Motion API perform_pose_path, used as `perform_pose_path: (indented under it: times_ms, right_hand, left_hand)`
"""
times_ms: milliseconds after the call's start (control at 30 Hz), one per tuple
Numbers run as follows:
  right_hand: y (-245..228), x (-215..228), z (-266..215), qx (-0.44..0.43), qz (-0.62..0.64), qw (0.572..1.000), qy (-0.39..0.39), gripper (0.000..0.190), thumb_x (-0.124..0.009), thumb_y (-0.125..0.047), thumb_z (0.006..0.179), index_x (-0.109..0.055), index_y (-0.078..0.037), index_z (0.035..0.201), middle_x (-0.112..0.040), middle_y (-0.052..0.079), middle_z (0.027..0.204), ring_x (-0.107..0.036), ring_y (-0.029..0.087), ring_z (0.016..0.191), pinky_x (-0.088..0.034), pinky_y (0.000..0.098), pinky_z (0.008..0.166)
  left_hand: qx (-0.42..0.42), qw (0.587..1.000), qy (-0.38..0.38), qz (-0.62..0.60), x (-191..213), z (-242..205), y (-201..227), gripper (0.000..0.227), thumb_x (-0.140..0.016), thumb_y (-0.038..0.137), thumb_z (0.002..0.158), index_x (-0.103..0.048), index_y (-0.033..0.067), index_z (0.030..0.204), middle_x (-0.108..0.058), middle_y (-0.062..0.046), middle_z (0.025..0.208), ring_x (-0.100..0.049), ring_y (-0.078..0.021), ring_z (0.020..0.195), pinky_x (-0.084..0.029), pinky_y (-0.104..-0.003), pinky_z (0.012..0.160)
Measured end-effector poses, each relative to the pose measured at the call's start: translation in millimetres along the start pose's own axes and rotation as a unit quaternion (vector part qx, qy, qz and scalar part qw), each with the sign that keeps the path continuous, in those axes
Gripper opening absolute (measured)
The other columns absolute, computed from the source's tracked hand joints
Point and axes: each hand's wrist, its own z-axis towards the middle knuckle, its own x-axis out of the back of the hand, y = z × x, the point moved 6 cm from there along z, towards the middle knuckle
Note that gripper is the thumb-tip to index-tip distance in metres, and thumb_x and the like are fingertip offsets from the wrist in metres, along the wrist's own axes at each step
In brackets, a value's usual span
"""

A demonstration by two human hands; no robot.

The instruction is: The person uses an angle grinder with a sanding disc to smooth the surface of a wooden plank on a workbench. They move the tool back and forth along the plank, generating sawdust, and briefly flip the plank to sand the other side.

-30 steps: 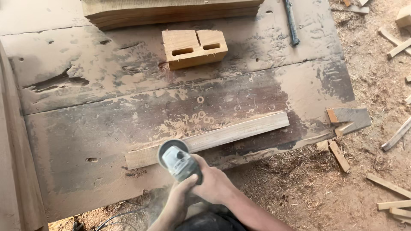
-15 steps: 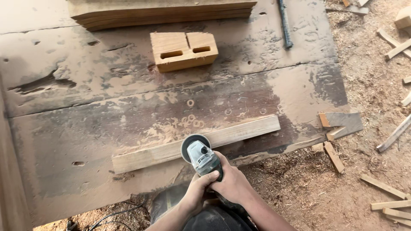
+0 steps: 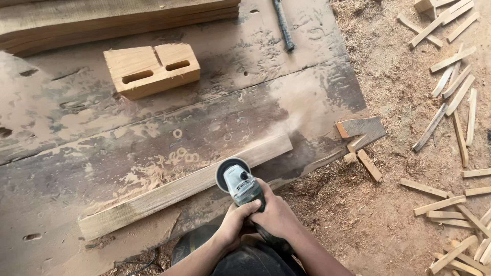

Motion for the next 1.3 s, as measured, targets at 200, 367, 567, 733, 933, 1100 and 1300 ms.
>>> perform_pose_path:
  times_ms: [200, 367, 567, 733, 933, 1100, 1300]
  right_hand:
    - [22.1, 40.8, 7.4, 0.009, 0.024, 0.998, 0.063, 0.094, -0.072, -0.016, 0.072, -0.031, -0.026, 0.156, -0.075, 0.017, 0.113, -0.074, 0.033, 0.107, -0.057, 0.0419, 0.096]
    - [51.9, 75.0, 20.6, 0.010, 0.039, 0.994, 0.101, 0.091, -0.074, -0.015, 0.071, -0.035, -0.023, 0.153, -0.073, 0.017, 0.118, -0.073, 0.031, 0.112, -0.055, 0.0406, 0.097]
    - [114.0, 113.4, 50.3, -0.029, 0.082, 0.983, 0.161, 0.081, -0.073, -0.015, 0.076, -0.039, -0.014, 0.150, -0.071, 0.015, 0.118, -0.073, 0.028, 0.106, -0.056, 0.0408, 0.093]
    - [139.1, 113.9, 63.1, 0.088, 0.155, 0.964, 0.196, 0.046, -0.063, -0.008, 0.080, -0.059, -0.001, 0.125, -0.073, 0.014, 0.106, -0.071, 0.026, 0.092, -0.058, 0.0399, 0.079]
    - [98.4, 22.7, 61.5, 0.128, 0.088, 0.977, 0.148, 0.049, -0.060, -0.004, 0.081, -0.053, -0.003, 0.129, -0.070, 0.016, 0.108, -0.069, 0.028, 0.097, -0.056, 0.0453, 0.088]
    - [22.0, -58.5, 35.0, 0.186, 0.101, 0.976, 0.055, 0.064, -0.059, 0.000, 0.073, -0.048, -0.008, 0.135, -0.069, 0.014, 0.115, -0.069, 0.027, 0.103, -0.056, 0.0408, 0.095]
    - [-67.9, -123.1, -1.9, 0.239, 0.163, 0.957, -0.034, 0.080, -0.065, -0.004, 0.072, -0.039, -0.012, 0.147, -0.072, 0.015, 0.120, -0.071, 0.026, 0.112, -0.055, 0.0367, 0.099]
  left_hand:
    - [0.030, 0.995, 0.039, 0.090, -35.1, 32.9, 0.7, 0.049, -0.074, 0.035, 0.081, -0.061, 0.0099, 0.122, -0.068, -0.009, 0.097, -0.067, -0.0224, 0.081, -0.059, -0.041, 0.070]
    - [0.015, 0.995, -0.018, 0.100, -69.4, 70.4, -5.8, 0.051, -0.074, 0.038, 0.082, -0.062, 0.0041, 0.119, -0.068, -0.011, 0.098, -0.068, -0.0251, 0.083, -0.060, -0.046, 0.067]
    - [0.026, 0.981, -0.068, 0.182, -112.2, 128.8, -4.1, 0.057, -0.074, 0.042, 0.079, -0.065, 0.0062, 0.122, -0.070, -0.012, 0.103, -0.069, -0.0239, 0.086, -0.062, -0.045, 0.072]
    - [0.062, 0.965, -0.049, 0.251, -124.1, 134.6, -1.2, 0.059, -0.079, 0.044, 0.077, -0.070, 0.0051, 0.120, -0.072, -0.014, 0.112, -0.071, -0.0301, 0.093, -0.061, -0.050, 0.076]
    - [-0.045, 0.962, 0.030, 0.267, -46.3, 50.3, 12.3, 0.060, -0.077, 0.045, 0.077, -0.070, 0.0072, 0.124, -0.072, -0.014, 0.110, -0.067, -0.0247, 0.090, -0.055, -0.044, 0.073]
    - [-0.052, 0.980, 0.073, 0.179, 32.1, -24.4, 26.1, 0.057, -0.076, 0.033, 0.080, -0.062, 0.0098, 0.131, -0.072, -0.010, 0.113, -0.071, -0.0210, 0.097, -0.058, -0.038, 0.086]
    - [-0.112, 0.984, 0.118, 0.077, 95.1, -92.1, 36.5, 0.058, -0.076, 0.028, 0.078, -0.061, 0.0107, 0.131, -0.072, -0.008, 0.114, -0.070, -0.0214, 0.098, -0.059, -0.039, 0.082]
